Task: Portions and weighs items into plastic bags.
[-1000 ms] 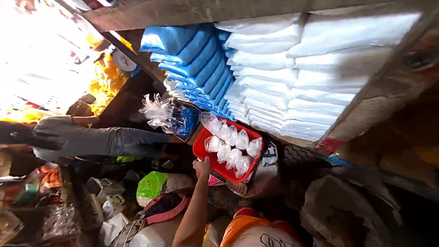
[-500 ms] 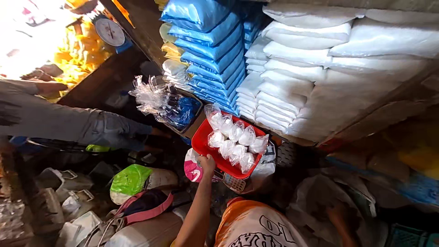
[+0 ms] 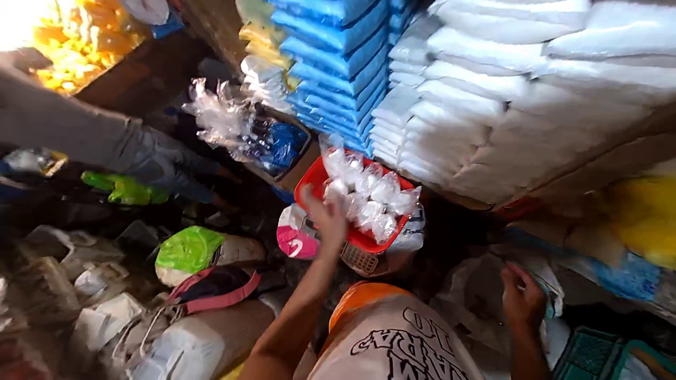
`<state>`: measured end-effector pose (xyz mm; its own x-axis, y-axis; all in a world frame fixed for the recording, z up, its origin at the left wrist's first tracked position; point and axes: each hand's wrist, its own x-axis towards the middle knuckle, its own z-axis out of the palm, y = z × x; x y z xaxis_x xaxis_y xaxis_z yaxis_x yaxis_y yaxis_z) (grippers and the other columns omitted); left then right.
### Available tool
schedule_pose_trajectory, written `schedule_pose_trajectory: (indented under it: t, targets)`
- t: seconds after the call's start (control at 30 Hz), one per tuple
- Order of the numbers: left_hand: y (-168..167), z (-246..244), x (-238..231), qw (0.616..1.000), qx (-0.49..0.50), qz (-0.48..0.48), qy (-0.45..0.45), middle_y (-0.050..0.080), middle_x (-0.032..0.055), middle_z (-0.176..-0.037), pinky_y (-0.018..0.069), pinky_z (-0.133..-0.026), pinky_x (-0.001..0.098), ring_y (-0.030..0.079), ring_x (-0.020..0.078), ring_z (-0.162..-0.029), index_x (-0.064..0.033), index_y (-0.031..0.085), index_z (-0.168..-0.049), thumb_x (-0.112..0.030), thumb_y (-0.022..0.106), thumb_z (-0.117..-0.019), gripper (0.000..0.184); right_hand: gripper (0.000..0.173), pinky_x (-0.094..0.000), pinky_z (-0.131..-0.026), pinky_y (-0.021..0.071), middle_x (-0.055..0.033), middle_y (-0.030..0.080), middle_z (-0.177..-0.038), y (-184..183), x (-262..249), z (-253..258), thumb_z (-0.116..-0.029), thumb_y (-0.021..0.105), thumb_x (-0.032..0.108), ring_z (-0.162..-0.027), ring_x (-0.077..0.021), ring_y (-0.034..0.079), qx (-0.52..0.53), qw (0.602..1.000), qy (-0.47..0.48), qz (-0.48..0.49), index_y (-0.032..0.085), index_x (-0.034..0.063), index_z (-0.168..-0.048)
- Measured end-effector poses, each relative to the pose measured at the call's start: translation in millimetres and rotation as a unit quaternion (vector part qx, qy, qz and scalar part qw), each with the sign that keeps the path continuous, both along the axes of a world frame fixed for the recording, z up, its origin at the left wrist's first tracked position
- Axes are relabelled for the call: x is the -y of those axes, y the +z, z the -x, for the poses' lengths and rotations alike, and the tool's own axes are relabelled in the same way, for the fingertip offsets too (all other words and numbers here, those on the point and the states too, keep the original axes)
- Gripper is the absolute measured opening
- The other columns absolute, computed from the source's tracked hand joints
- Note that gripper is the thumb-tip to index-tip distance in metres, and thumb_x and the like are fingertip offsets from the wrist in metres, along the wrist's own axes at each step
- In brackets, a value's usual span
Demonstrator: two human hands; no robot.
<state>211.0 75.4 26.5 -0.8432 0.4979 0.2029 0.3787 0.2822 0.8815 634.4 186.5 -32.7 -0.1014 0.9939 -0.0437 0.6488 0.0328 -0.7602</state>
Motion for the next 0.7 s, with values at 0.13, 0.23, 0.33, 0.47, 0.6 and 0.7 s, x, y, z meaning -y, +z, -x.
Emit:
schedule_pose_trajectory:
  t: [0.13,0.23,0.33,0.47,0.6,0.7]
  targets:
    - [58,-156,-61,0.947,-0.051,-0.102,-0.299,0.041,0.0221,-0.156,0.0413,-0.118,0.0457,0.046,0.028,-0.142,0.0007,0.03,-0.156,-0.024,0.075,-0.0901,0.084,0.052,-0.034,-0.085,0.0576,-0.0055,0.07,-0.117,61,-10,70,-0.1128,0.027,0.04,-0.102,-0.0152,0.068,-0.352,0.932,0.011,0.083,0.055,0.0042,-0.139]
    - [34,-248,-102,0.851,-0.093,-0.159,-0.492,0.042,0.0101,-0.161,0.0214,-0.128,0.0476,0.032,0.0258,-0.153,-0.005,0.051,-0.15,-0.035,0.037,-0.1051,0.056,0.075,-0.0454,-0.105,0.0531,-0.0103,0.063,-0.138,122,0,96,-0.1052,0.024,0.064,-0.128,-0.0225,0.061,-0.545,0.818,-0.01,0.185,0.045,0.006,-0.148]
    - [8,-265,-126,0.845,-0.005,-0.11,-0.523,0.041,0.0084,-0.163,0.0192,-0.128,0.0493,0.029,0.025,-0.154,-0.0073,0.045,-0.155,-0.039,0.033,-0.1094,0.057,0.087,-0.0487,-0.118,0.0411,-0.0076,0.048,-0.157,135,-3,57,-0.0997,0.013,0.074,-0.145,-0.0234,0.045,-0.564,0.813,0.062,0.134,0.035,0.013,-0.157]
    - [-3,-276,-126,0.691,0.532,0.048,-0.487,0.051,0.017,-0.151,0.0431,-0.112,0.0459,0.05,0.024,-0.137,-0.0047,0.047,-0.15,-0.047,0.036,-0.1108,0.059,0.088,-0.0508,-0.124,0.0306,-0.0187,0.026,-0.168,153,13,20,-0.1047,0.019,0.067,-0.155,-0.03,0.029,-0.421,0.896,0.016,-0.141,0.014,0.0006,-0.162]
    - [58,-327,-111,0.679,0.548,0.052,-0.486,0.067,0.0068,-0.117,0.0549,-0.085,0.0327,0.064,0.0123,-0.098,-0.009,0.062,-0.13,-0.044,0.041,-0.1092,0.046,0.059,-0.0344,-0.113,0.043,-0.0177,0.051,-0.151,81,31,22,-0.1117,0.039,0.036,-0.133,-0.017,0.053,-0.271,0.942,-0.2,-0.008,0.035,-0.0042,-0.155]
    - [54,-340,-125,0.688,0.266,-0.06,-0.673,0.041,0.0057,-0.162,0.0345,-0.123,0.0412,0.041,0.0161,-0.147,-0.0095,0.04,-0.158,-0.033,0.046,-0.1082,0.055,0.055,-0.0381,-0.109,0.0477,-0.016,0.053,-0.149,40,18,-13,-0.1137,0.024,0.037,-0.133,-0.0191,0.055,-0.367,0.868,-0.303,0.139,0.041,0.0022,-0.153]
